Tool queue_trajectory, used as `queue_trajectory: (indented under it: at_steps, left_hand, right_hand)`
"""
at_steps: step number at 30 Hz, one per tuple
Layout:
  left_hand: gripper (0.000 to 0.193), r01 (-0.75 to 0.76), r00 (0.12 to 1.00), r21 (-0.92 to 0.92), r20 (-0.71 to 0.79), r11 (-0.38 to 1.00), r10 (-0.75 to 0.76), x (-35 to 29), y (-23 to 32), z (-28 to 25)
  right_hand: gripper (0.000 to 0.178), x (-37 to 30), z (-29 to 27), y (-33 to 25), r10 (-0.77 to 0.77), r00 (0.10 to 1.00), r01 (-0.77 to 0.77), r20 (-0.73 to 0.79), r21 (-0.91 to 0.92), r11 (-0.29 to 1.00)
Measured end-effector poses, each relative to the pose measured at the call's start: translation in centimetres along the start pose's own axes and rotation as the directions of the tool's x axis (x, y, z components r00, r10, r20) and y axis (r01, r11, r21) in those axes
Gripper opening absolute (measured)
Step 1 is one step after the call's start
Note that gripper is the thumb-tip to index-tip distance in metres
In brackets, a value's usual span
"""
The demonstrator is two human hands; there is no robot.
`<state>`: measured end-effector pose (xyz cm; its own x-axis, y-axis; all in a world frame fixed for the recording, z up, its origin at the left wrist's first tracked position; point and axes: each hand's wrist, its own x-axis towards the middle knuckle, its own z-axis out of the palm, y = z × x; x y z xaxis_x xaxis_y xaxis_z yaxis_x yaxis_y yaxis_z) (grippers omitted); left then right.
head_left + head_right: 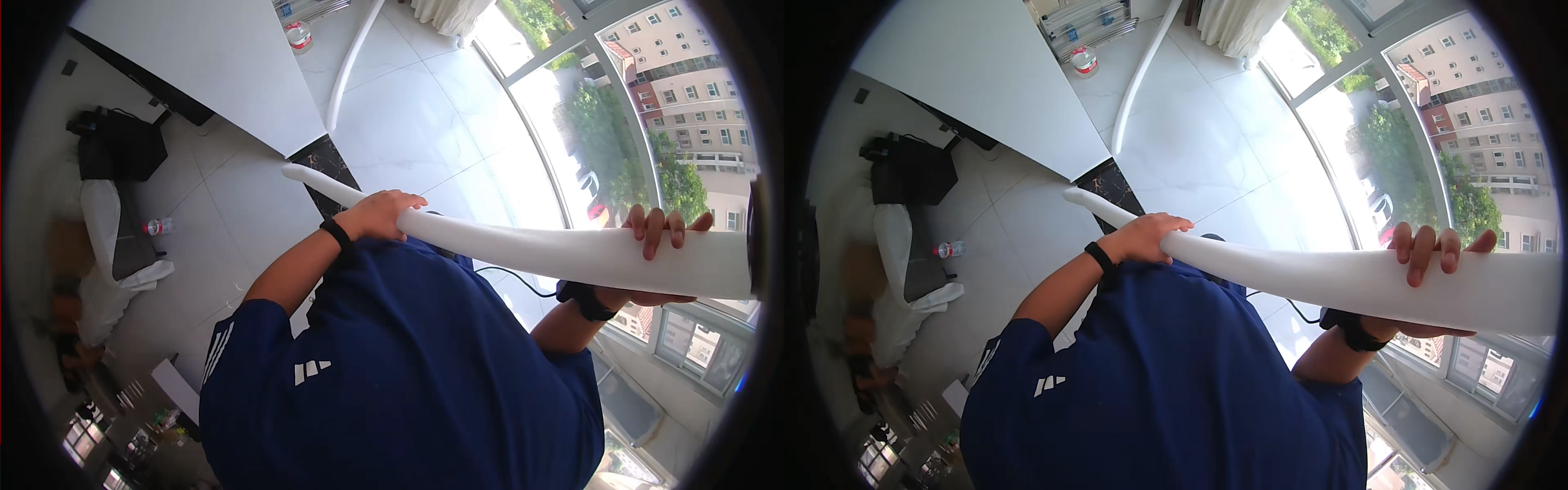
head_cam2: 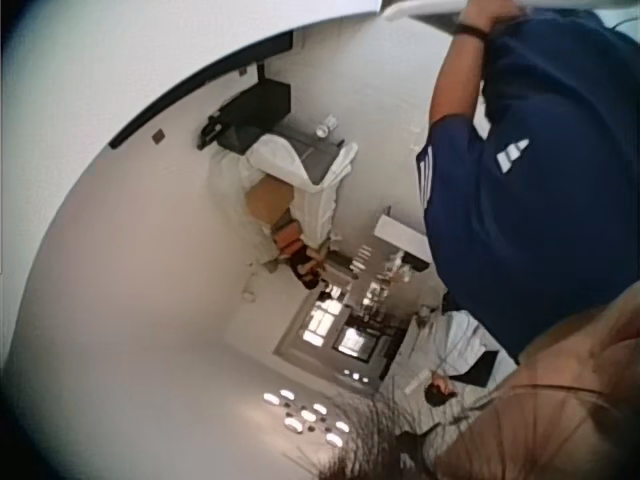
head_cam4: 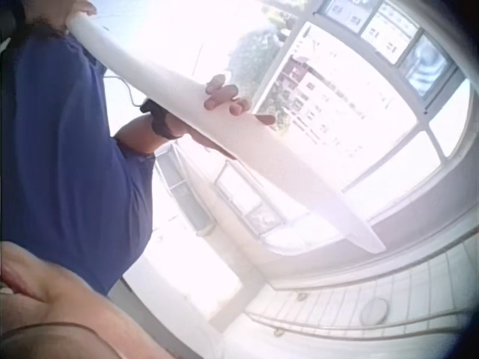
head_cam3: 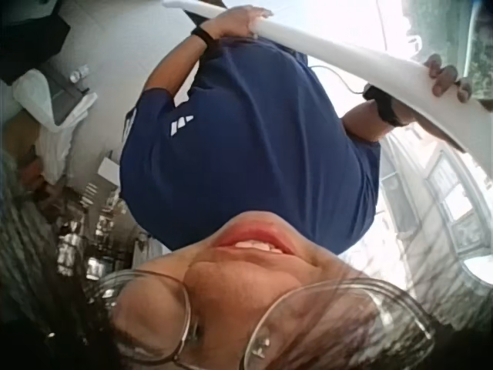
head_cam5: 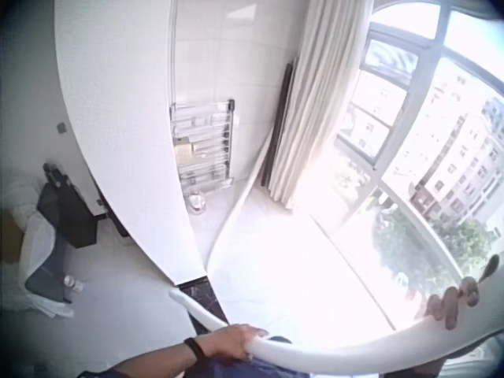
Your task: The recorder is moving and arranging long white flexible tubes on a balcony or in a living room area.
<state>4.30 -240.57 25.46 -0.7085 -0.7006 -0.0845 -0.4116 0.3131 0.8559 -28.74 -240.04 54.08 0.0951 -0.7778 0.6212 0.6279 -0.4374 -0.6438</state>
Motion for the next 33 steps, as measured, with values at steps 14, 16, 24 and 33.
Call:
queue_trajectory:
  at_steps: [14,16,24,33]
  left_hand:
    - [0.05,0.141,0.979,0.081,-0.161,0.987,-0.127,33.0,-11.6,-22.2]
    - [0.053,0.171,0.951,0.122,-0.279,0.978,-0.132,35.2,-13.4,-26.5]
    - [0.059,0.466,0.727,0.109,-0.613,0.878,-0.31,40.3,-24.9,-43.0]
    - [0.059,0.659,0.569,0.052,-0.687,0.75,-0.452,45.6,-34.1,-57.9]
  right_hand:
    - [0.095,30.7,-24.1,17.0,0.174,0.981,-0.179,0.084,0.059,0.982]
    - [0.099,35.9,-26.6,20.7,0.199,0.98,-0.199,0.015,0.104,0.974]
    - [0.076,54.9,-28.1,36.7,0.047,0.997,-0.031,0.066,-0.217,0.976]
    - [0.055,72.1,-29.1,51.6,0.122,0.992,-0.118,-0.014,-0.381,0.917]
